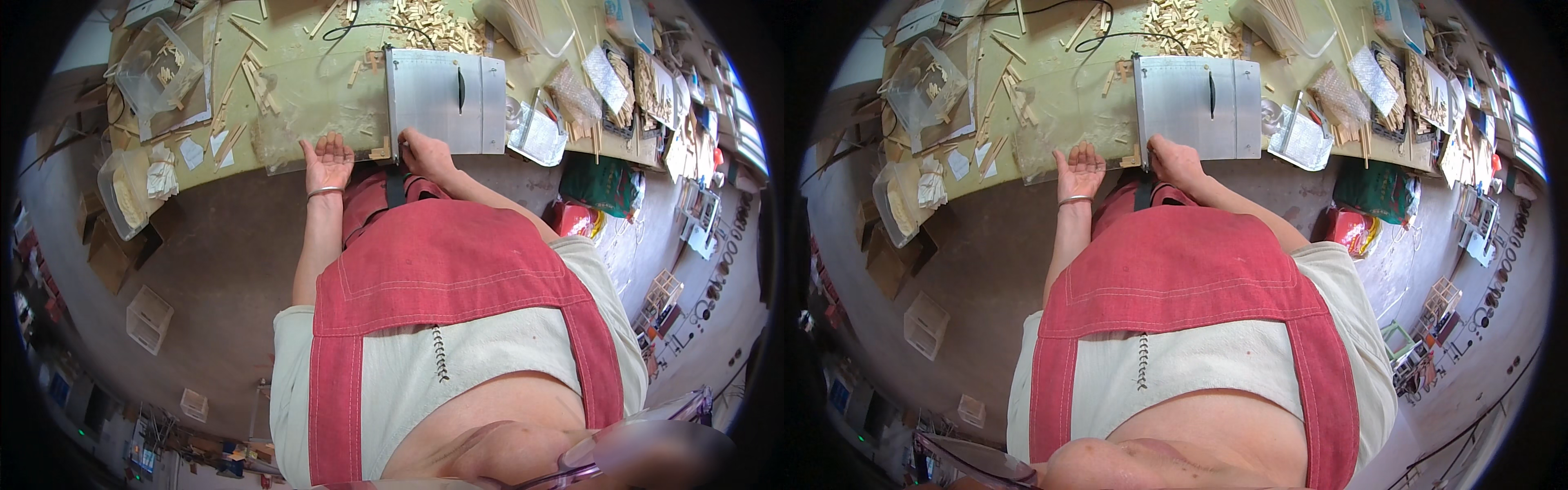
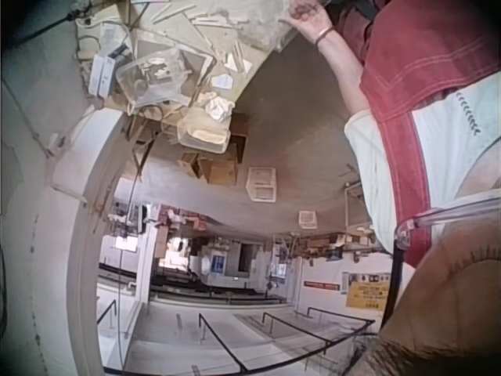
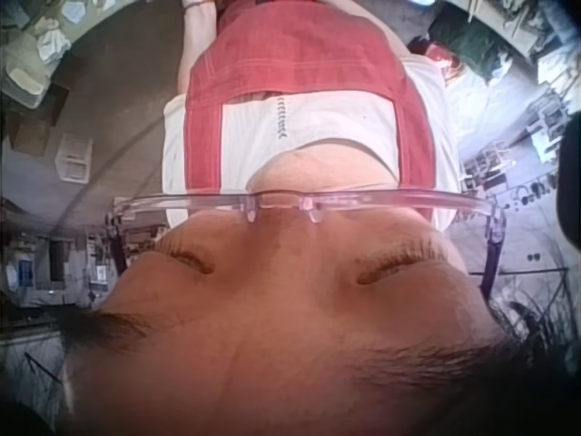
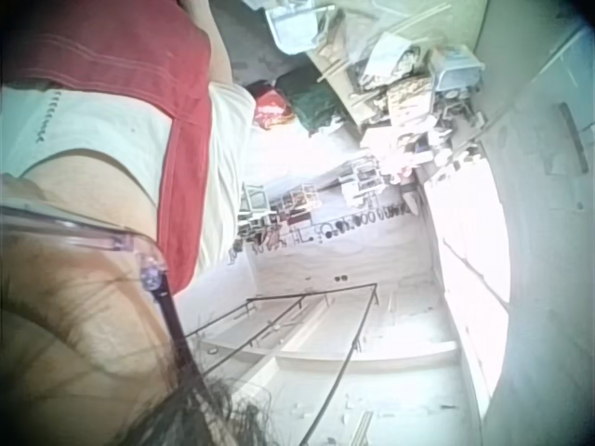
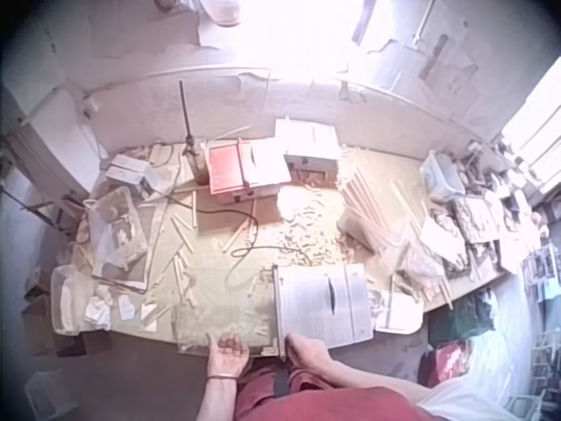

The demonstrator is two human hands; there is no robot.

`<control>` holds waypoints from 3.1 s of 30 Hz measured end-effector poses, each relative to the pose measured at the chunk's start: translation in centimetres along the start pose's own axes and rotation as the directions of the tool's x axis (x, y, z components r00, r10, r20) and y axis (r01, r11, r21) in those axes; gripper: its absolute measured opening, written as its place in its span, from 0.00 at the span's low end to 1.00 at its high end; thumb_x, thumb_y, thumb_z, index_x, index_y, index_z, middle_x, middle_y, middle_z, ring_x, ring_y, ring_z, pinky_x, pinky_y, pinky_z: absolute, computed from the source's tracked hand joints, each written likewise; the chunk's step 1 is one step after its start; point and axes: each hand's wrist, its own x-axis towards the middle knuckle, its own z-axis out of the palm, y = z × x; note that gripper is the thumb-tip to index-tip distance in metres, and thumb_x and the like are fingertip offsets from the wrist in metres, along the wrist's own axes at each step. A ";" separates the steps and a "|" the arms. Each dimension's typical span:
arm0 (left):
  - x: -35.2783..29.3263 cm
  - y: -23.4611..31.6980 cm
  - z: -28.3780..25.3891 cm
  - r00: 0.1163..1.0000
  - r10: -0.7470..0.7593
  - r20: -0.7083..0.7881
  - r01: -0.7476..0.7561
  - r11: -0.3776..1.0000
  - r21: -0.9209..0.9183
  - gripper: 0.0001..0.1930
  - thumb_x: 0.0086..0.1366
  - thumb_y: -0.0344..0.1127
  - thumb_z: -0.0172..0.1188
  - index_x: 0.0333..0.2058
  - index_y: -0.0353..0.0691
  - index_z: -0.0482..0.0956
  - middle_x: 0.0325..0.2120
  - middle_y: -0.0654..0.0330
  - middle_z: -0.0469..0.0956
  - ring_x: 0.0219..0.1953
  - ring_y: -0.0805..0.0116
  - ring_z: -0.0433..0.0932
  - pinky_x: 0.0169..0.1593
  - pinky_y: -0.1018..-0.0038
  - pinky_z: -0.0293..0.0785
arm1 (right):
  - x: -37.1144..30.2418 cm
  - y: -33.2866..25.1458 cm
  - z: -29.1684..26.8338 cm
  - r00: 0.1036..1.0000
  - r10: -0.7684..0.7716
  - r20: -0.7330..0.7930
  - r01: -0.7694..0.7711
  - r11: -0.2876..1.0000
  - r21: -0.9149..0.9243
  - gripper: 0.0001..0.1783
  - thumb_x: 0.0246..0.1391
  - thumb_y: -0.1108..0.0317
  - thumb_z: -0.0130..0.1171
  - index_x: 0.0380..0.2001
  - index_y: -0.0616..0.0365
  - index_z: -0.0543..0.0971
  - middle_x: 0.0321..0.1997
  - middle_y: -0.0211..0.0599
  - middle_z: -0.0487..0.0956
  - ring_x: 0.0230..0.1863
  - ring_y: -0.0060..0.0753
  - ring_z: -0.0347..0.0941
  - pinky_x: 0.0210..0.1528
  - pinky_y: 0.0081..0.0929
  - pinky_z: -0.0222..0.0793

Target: The person assembles a small wooden device by inserting sticks into a metal housing, adding wood shavings, and closing the unit. The person handles sticks, shavings, and a metal box, then secures the lid.

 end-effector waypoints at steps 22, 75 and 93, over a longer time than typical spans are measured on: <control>-0.4 -0.1 0.3 1.000 -0.004 0.014 0.004 1.000 0.025 0.25 0.59 0.62 0.63 0.30 0.42 0.76 0.39 0.59 0.81 0.44 0.64 0.77 0.47 0.62 0.70 | -3.0 2.8 -5.1 0.952 0.129 -0.278 -0.111 0.991 0.077 0.09 0.60 0.63 0.55 0.42 0.51 0.77 0.30 0.46 0.81 0.34 0.52 0.78 0.34 0.44 0.72; -0.5 0.1 0.1 1.000 0.019 0.004 -0.019 1.000 0.025 0.24 0.58 0.58 0.66 0.34 0.40 0.77 0.43 0.59 0.80 0.47 0.62 0.77 0.51 0.58 0.72 | 2.2 11.4 -14.4 0.810 0.471 -0.350 -0.516 0.856 -0.043 0.26 0.60 0.47 0.51 0.29 0.63 0.76 0.32 0.56 0.79 0.38 0.59 0.76 0.40 0.48 0.69; -2.0 -0.1 0.9 0.999 0.037 0.001 -0.037 0.999 0.022 0.24 0.60 0.59 0.64 0.34 0.40 0.77 0.42 0.59 0.80 0.45 0.62 0.78 0.50 0.58 0.71 | 9.7 12.3 -15.9 0.775 0.612 -0.157 -0.632 0.753 -0.184 0.23 0.55 0.55 0.44 0.44 0.59 0.78 0.47 0.56 0.80 0.51 0.57 0.75 0.53 0.50 0.69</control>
